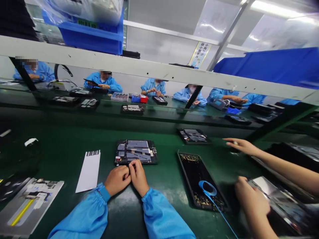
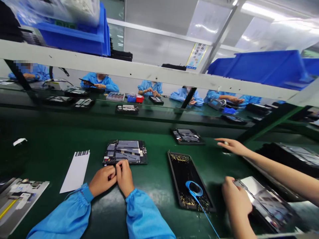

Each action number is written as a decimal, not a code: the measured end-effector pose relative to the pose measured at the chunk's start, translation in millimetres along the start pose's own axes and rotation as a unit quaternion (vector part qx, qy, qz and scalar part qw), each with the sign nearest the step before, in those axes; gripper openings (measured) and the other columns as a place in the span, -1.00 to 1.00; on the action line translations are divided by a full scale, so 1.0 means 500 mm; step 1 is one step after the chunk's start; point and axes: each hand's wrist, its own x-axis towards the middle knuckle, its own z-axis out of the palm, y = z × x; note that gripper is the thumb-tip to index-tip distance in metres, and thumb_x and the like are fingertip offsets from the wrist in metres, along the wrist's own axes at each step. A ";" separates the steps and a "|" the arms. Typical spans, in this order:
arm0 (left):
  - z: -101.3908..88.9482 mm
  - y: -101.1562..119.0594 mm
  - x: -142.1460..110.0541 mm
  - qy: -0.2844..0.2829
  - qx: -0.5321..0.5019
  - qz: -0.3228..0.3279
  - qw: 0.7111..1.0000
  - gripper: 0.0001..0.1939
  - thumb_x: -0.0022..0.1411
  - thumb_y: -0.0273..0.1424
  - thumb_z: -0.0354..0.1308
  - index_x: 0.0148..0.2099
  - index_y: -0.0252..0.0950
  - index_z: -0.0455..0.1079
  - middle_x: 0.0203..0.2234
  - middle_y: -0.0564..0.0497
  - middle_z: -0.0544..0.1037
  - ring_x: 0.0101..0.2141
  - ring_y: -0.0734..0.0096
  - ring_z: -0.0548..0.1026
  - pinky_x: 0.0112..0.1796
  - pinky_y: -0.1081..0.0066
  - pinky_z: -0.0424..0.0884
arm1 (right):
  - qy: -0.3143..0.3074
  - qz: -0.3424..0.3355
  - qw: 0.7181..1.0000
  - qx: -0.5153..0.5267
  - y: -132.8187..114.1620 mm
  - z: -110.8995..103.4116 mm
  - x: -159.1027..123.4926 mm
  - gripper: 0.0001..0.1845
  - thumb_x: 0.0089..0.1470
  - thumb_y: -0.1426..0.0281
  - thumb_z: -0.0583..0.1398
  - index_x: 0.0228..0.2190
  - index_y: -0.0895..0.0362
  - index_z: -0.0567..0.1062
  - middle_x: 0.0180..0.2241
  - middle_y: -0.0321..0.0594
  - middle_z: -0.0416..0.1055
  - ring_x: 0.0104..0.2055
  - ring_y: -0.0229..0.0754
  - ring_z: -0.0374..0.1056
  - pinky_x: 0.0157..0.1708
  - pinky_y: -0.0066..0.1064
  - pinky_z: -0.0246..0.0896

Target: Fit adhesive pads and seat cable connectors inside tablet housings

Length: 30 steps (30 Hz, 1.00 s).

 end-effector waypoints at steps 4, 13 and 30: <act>-0.019 -0.036 0.010 0.123 0.003 -0.050 0.991 -0.90 0.34 -0.34 0.02 -0.22 -0.22 0.32 -0.15 -0.11 0.49 -0.07 0.21 0.48 -0.05 0.21 0.41 | 0.124 0.025 0.992 -0.027 0.029 -0.066 0.032 -0.80 0.34 0.22 0.05 -0.25 0.05 0.39 -0.20 -0.16 0.44 -0.09 -0.10 0.36 -0.01 -0.22 0.25; 0.033 -0.118 0.011 0.131 0.047 -0.126 0.982 -0.04 0.13 -0.13 0.30 0.42 -0.38 -0.02 0.33 -0.39 0.23 0.30 -0.19 0.26 0.25 -0.16 0.21 | 0.293 0.127 0.946 -0.050 0.182 -0.150 0.068 -0.63 0.22 -0.04 0.08 -0.35 -0.03 0.43 -0.13 0.07 0.52 -0.02 0.09 0.43 -0.06 0.02 0.25; 0.029 -0.134 0.010 0.085 0.096 -0.173 0.977 -0.29 0.24 -0.11 0.21 0.32 -0.36 0.26 0.25 -0.28 0.41 0.28 -0.11 0.32 0.27 -0.07 0.19 | 0.248 0.163 0.955 0.025 0.183 -0.136 0.055 -0.62 0.30 0.11 0.18 -0.11 0.17 0.48 -0.07 -0.13 0.49 -0.05 -0.10 0.45 0.01 -0.11 0.37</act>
